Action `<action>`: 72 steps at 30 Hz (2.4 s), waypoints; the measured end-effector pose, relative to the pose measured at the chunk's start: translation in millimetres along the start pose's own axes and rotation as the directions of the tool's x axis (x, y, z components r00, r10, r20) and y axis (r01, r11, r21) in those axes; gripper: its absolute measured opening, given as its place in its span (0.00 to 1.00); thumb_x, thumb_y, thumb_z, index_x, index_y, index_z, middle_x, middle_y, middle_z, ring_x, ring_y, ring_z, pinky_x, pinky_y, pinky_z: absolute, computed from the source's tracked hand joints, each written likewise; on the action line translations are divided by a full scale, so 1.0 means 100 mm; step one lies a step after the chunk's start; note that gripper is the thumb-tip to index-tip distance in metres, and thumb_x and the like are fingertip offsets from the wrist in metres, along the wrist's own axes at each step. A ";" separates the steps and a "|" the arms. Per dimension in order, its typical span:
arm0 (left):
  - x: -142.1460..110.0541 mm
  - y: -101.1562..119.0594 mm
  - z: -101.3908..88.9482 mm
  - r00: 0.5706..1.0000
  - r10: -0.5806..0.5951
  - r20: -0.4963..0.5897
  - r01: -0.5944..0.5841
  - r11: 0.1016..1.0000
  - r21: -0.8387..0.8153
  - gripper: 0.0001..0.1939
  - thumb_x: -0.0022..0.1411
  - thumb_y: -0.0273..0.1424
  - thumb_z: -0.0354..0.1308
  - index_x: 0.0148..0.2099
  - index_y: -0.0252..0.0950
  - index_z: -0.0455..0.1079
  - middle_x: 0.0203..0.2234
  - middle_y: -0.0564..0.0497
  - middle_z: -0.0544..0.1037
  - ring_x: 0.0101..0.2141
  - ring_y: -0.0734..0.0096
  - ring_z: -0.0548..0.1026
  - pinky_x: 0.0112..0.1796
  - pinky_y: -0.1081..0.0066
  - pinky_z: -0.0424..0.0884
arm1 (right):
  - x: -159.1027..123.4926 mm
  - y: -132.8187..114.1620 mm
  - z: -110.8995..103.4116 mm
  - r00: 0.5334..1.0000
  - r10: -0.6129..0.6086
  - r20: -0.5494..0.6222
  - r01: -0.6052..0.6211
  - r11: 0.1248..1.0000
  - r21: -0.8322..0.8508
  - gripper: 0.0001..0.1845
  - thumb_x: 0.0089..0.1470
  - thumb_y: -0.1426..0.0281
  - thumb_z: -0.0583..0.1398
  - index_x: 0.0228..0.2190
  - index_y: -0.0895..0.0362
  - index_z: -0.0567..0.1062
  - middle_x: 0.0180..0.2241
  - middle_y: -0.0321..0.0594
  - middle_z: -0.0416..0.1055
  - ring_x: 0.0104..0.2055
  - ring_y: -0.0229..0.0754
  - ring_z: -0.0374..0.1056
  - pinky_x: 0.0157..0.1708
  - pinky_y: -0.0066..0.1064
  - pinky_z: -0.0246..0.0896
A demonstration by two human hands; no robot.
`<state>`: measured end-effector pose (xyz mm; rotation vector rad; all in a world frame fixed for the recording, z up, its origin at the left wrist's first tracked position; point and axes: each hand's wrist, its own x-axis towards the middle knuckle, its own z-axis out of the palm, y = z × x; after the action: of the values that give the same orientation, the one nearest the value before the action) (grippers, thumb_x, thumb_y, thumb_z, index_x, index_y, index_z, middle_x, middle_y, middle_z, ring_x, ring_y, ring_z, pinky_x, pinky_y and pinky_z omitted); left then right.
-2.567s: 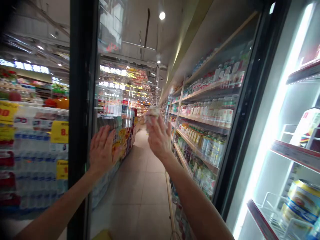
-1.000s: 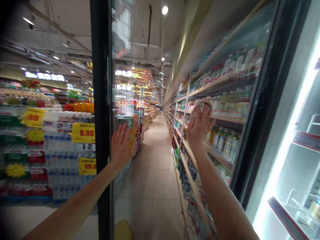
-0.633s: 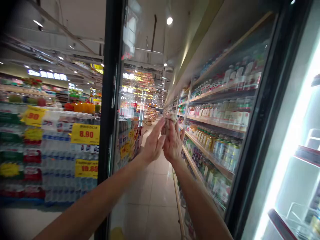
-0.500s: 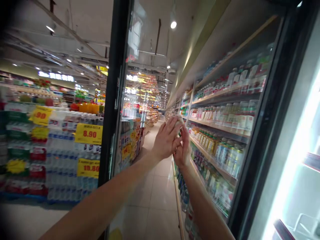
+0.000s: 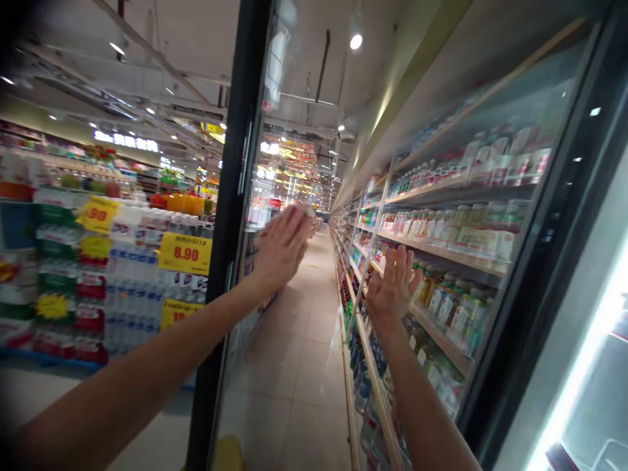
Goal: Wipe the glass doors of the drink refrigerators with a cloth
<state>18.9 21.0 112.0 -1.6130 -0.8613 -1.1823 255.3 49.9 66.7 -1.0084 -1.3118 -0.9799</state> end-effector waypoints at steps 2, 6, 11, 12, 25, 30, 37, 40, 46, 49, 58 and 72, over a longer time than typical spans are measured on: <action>-0.09 0.23 0.09 0.989 0.130 0.070 -0.128 0.991 -0.028 0.25 0.62 0.28 0.43 0.61 0.34 0.50 0.61 0.46 0.52 0.62 0.62 0.42 0.59 0.57 0.49 | -0.01 -0.03 0.01 1.000 0.004 -0.005 -0.004 1.000 0.005 0.27 0.56 0.66 0.47 0.57 0.56 0.55 0.59 0.50 0.53 0.63 0.49 0.44 0.58 0.52 0.38; -0.14 0.35 0.21 0.975 0.206 0.085 -0.205 0.978 -0.026 0.24 0.62 0.27 0.43 0.61 0.33 0.51 0.61 0.47 0.52 0.62 0.64 0.42 0.59 0.60 0.47 | -0.01 0.03 -0.01 0.998 -0.061 0.021 0.061 0.998 0.004 0.28 0.56 0.66 0.47 0.57 0.58 0.55 0.60 0.52 0.52 0.63 0.50 0.43 0.58 0.52 0.37; 0.13 -0.23 0.07 0.987 -0.138 -0.085 0.145 0.987 0.074 0.24 0.62 0.27 0.42 0.60 0.30 0.51 0.61 0.41 0.49 0.62 0.62 0.38 0.59 0.56 0.46 | -0.01 0.35 -0.06 0.998 -0.017 0.066 0.022 0.996 -0.083 0.28 0.55 0.64 0.48 0.57 0.56 0.55 0.61 0.51 0.49 0.63 0.52 0.44 0.57 0.56 0.36; 0.15 -0.25 0.06 0.979 -0.178 -0.095 0.186 0.979 0.083 0.24 0.62 0.28 0.42 0.60 0.29 0.51 0.62 0.40 0.48 0.62 0.61 0.37 0.59 0.55 0.46 | -0.01 0.40 -0.06 0.998 0.031 0.048 -0.027 0.995 -0.095 0.29 0.55 0.64 0.47 0.58 0.58 0.54 0.61 0.52 0.48 0.63 0.53 0.42 0.57 0.56 0.36; 0.22 -0.16 0.14 0.995 -0.088 -0.042 0.091 0.994 0.063 0.25 0.62 0.27 0.40 0.62 0.32 0.46 0.63 0.46 0.42 0.62 0.64 0.32 0.60 0.56 0.44 | -0.03 0.49 -0.03 0.999 0.046 0.017 -0.044 0.995 -0.091 0.30 0.55 0.64 0.47 0.58 0.58 0.53 0.61 0.52 0.48 0.63 0.53 0.42 0.57 0.54 0.37; 0.01 0.26 0.26 0.914 0.367 0.173 -0.365 0.930 -0.043 0.26 0.62 0.26 0.40 0.63 0.33 0.45 0.63 0.49 0.46 0.62 0.65 0.37 0.60 0.59 0.43 | -0.05 0.51 -0.01 0.999 0.032 0.014 -0.030 0.995 -0.091 0.29 0.55 0.64 0.47 0.58 0.58 0.54 0.61 0.52 0.48 0.63 0.52 0.42 0.57 0.53 0.37; 0.57 0.10 0.26 0.989 0.122 0.090 -0.124 0.992 0.022 0.25 0.63 0.28 0.39 0.62 0.34 0.46 0.63 0.47 0.47 0.62 0.64 0.38 0.60 0.57 0.42 | -0.07 0.57 0.00 1.000 -0.009 0.003 0.009 0.996 -0.085 0.29 0.56 0.64 0.47 0.58 0.58 0.53 0.61 0.51 0.49 0.63 0.51 0.42 0.57 0.52 0.38; 0.64 0.17 0.29 0.998 0.042 0.035 -0.043 0.999 0.021 0.25 0.63 0.29 0.37 0.62 0.31 0.46 0.63 0.45 0.46 0.62 0.60 0.38 0.59 0.55 0.42 | -0.07 0.57 0.00 1.000 -0.002 -0.005 0.002 0.996 -0.087 0.29 0.56 0.64 0.46 0.58 0.58 0.53 0.60 0.51 0.50 0.63 0.50 0.43 0.58 0.51 0.38; 0.22 0.60 0.39 0.738 0.638 0.220 -0.631 0.768 -0.111 0.25 0.63 0.27 0.38 0.62 0.36 0.47 0.62 0.52 0.50 0.62 0.69 0.44 0.60 0.64 0.45 | -0.07 0.57 -0.01 1.000 -0.005 -0.002 0.005 0.996 -0.091 0.28 0.55 0.66 0.47 0.58 0.57 0.54 0.60 0.51 0.50 0.63 0.49 0.43 0.58 0.51 0.38; 0.50 0.39 0.33 0.931 0.323 0.171 -0.325 0.946 -0.016 0.26 0.63 0.27 0.39 0.63 0.36 0.45 0.62 0.50 0.48 0.62 0.67 0.39 0.60 0.58 0.43 | -0.07 0.58 0.00 1.000 0.004 -0.009 -0.005 0.995 -0.097 0.28 0.55 0.66 0.47 0.57 0.57 0.55 0.60 0.50 0.51 0.63 0.50 0.44 0.57 0.51 0.39; 0.28 0.69 0.45 0.749 0.622 0.228 -0.609 0.782 -0.134 0.28 0.62 0.26 0.41 0.63 0.37 0.43 0.63 0.51 0.45 0.62 0.72 0.38 0.60 0.66 0.44 | -0.08 0.60 0.01 1.000 0.005 -0.019 -0.006 0.996 -0.087 0.28 0.55 0.65 0.46 0.57 0.57 0.56 0.60 0.50 0.52 0.63 0.48 0.43 0.58 0.50 0.39; 0.36 0.58 0.40 0.729 0.646 0.224 -0.623 0.763 -0.173 0.26 0.62 0.26 0.40 0.63 0.36 0.45 0.62 0.52 0.49 0.62 0.72 0.42 0.59 0.65 0.47 | -0.09 0.60 0.01 1.000 0.006 -0.015 -0.007 0.998 -0.060 0.28 0.55 0.67 0.47 0.57 0.57 0.55 0.60 0.49 0.52 0.63 0.48 0.43 0.58 0.50 0.38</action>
<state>94.8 40.9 126.4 -1.9549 -0.3447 -0.5138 312.4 67.3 56.3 -1.0481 -1.2729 -1.0250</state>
